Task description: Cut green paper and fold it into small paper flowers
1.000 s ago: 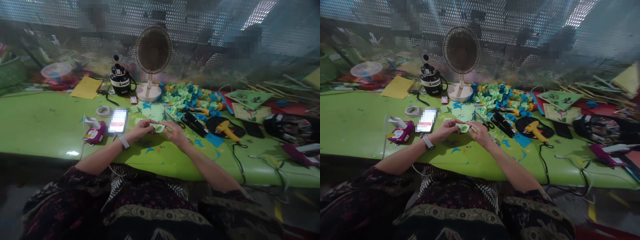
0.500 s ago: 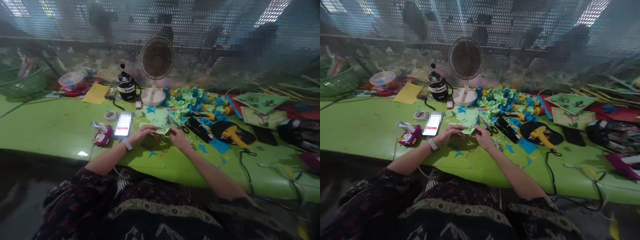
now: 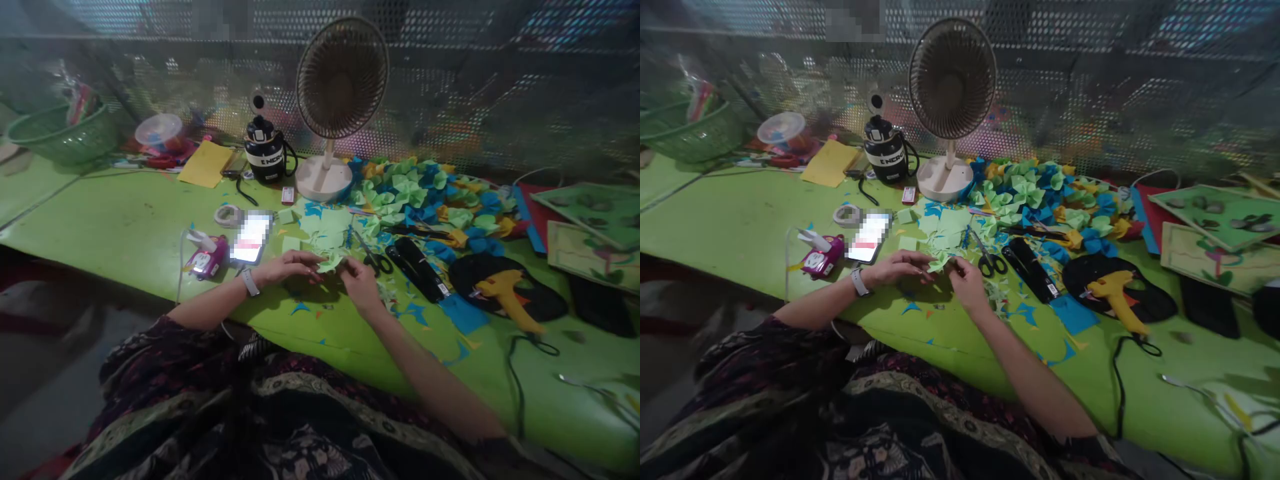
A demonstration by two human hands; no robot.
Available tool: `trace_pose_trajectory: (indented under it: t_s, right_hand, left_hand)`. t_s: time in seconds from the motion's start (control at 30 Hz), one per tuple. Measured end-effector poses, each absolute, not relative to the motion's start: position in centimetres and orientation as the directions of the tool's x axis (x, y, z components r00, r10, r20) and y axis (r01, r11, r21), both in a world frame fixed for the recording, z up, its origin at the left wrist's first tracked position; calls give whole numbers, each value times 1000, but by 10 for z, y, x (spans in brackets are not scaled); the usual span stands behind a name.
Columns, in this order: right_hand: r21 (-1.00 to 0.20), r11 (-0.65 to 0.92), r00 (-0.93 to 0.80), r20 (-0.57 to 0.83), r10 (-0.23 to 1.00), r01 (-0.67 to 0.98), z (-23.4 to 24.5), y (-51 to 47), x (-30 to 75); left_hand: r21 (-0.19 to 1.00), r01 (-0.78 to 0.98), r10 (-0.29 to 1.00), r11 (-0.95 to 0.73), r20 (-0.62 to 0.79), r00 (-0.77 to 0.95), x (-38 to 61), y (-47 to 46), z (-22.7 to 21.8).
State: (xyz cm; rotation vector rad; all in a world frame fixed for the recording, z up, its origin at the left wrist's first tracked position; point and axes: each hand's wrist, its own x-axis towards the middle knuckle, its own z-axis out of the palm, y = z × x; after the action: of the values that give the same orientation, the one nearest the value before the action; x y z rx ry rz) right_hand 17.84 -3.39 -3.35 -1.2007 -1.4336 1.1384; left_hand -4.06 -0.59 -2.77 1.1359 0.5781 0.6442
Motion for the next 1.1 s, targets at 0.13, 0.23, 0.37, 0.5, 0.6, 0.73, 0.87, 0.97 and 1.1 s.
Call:
trace_pose_trajectory:
  t_s: [0.13, 0.23, 0.37, 0.5, 0.6, 0.73, 0.87, 0.97, 1.1]
  right_hand:
    - [-996, 49, -84, 43, 996, 68, -32, -33, 180]
    - [-998, 32, -79, 28, 996, 49, -31, -31, 179]
    - [-997, 45, -60, 41, 997, 57, -32, -29, 176]
    - [-995, 84, -55, 81, 995, 56, -33, -28, 175]
    - [-996, 83, -44, 81, 996, 40, -32, -26, 176]
    - [-997, 77, -46, 76, 996, 31, -30, -27, 177]
    - [-996, 69, -55, 66, 996, 57, -29, -28, 178]
    - [-996, 77, -58, 74, 996, 54, -31, -27, 177]
    - [-995, 86, -51, 83, 995, 54, -34, -26, 176]
  left_hand:
    - [921, -228, 743, 317, -92, 662, -40, -3, -26]
    - [912, -240, 767, 331, -112, 631, -39, -2, -24]
    - [900, -246, 795, 360, -158, 586, -38, -3, -21]
    - [881, -253, 818, 400, -219, 532, -37, -4, -17]
    - [862, -303, 834, 406, -213, 509, -35, -3, -16]
    - [857, -329, 823, 397, -173, 542, -32, -2, -16]
    - [848, -355, 823, 393, -151, 548, -32, -2, -18]
    - [837, -370, 824, 404, -157, 545, -32, -1, -20]
    - [831, -368, 819, 417, -169, 548, -32, 0, -22]
